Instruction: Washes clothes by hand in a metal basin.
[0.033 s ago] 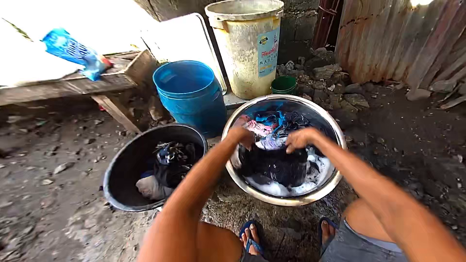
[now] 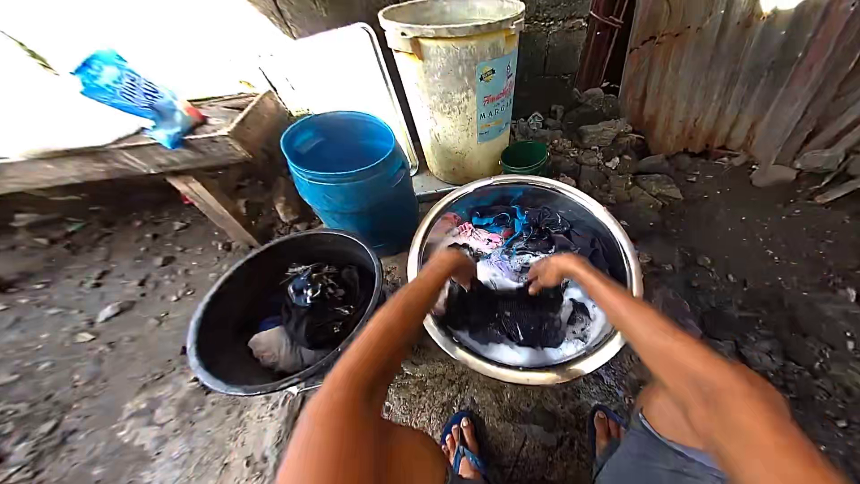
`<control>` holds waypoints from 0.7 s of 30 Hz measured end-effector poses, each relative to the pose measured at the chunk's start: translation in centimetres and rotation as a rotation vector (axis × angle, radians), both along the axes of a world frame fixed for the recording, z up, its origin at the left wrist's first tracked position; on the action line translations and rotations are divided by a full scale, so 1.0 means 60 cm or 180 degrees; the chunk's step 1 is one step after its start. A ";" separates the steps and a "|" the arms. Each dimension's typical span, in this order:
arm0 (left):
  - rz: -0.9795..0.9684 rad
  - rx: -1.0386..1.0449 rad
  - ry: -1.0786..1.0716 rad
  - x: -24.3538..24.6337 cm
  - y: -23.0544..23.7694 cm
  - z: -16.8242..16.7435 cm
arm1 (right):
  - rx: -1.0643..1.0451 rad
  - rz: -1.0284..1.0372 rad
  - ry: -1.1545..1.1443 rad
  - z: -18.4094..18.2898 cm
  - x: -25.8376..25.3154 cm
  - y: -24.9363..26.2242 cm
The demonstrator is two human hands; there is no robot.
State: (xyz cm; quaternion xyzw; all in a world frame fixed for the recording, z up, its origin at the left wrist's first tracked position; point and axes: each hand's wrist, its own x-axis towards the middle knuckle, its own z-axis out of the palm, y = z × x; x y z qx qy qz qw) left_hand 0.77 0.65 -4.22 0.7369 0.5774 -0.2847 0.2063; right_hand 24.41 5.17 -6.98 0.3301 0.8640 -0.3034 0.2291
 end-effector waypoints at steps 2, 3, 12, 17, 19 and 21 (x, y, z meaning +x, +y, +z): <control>0.0148 -0.0386 0.0031 0.030 0.020 -0.084 | -0.0071 -0.0357 -0.0104 -0.095 -0.012 0.002; 0.0254 -0.0495 -0.0091 0.047 0.026 -0.112 | -0.0083 -0.0717 -0.0032 -0.132 -0.018 -0.003; 0.1336 0.0340 -0.1590 0.093 -0.015 -0.375 | -0.0207 -0.1736 -0.0123 -0.313 -0.039 -0.088; 0.2758 -0.0253 -0.1834 0.092 -0.032 -0.332 | -0.1065 -0.3259 0.0254 -0.299 -0.031 -0.109; 0.2341 -0.0353 -0.1965 0.064 -0.073 -0.354 | -0.1308 -0.3525 0.0680 -0.305 -0.029 -0.126; 0.2349 -0.0723 -0.1858 0.066 -0.073 -0.319 | -0.0754 -0.2653 0.0237 -0.260 -0.023 -0.143</control>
